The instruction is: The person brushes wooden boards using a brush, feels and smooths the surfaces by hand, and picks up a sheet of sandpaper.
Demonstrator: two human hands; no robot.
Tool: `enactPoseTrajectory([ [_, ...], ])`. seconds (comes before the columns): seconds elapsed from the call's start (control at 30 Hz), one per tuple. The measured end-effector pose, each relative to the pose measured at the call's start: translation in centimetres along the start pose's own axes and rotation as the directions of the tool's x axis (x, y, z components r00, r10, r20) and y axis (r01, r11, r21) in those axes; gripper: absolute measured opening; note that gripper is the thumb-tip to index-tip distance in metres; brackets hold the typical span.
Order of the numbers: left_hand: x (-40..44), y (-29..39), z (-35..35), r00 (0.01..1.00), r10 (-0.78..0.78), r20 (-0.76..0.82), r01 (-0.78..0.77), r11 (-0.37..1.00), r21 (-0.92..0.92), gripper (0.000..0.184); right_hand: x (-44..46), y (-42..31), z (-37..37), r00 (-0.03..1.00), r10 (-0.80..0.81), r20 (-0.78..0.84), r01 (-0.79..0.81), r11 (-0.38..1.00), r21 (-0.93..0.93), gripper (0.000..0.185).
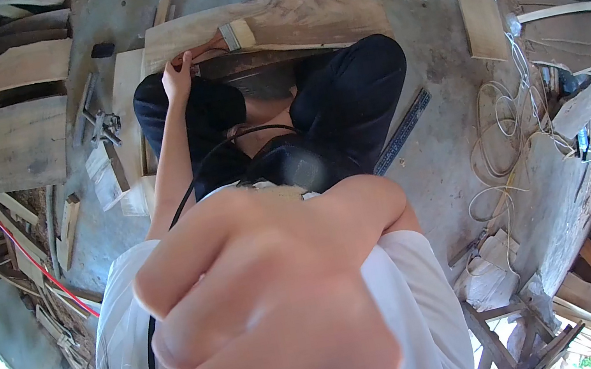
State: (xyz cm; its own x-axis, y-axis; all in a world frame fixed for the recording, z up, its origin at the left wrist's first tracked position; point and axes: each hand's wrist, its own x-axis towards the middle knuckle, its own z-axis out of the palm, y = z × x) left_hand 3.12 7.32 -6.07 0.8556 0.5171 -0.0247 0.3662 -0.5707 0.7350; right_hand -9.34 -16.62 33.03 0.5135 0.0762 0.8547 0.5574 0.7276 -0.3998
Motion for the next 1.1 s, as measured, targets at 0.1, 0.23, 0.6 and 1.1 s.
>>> enactPoseTrajectory([
  [0.1,-0.9,1.4,-0.7,1.0,0.008,-0.006,-0.008,1.0,-0.012,0.058,-0.1,0.1,-1.8,0.998,-0.04,0.058,0.039,0.999,0.02,0.032],
  [0.23,-0.4,0.6,-0.3,0.994,-0.064,0.089,0.077,0.986,-0.148,0.058,-1.3,2.5,-7.6,0.994,-0.038,0.098,0.037,0.999,0.014,0.035],
  [0.6,-0.4,1.1,-1.1,0.996,-0.022,-0.084,0.002,0.973,-0.229,0.044,-21.9,17.3,-24.1,0.67,0.526,-0.523,-0.42,-0.313,-0.852,0.037],
  [1.1,6.0,1.8,-7.3,0.693,-0.1,-0.714,0.02,0.993,-0.119,0.013,-27.0,16.3,-24.2,0.69,0.595,-0.412,-0.046,-0.532,-0.845,0.042],
])
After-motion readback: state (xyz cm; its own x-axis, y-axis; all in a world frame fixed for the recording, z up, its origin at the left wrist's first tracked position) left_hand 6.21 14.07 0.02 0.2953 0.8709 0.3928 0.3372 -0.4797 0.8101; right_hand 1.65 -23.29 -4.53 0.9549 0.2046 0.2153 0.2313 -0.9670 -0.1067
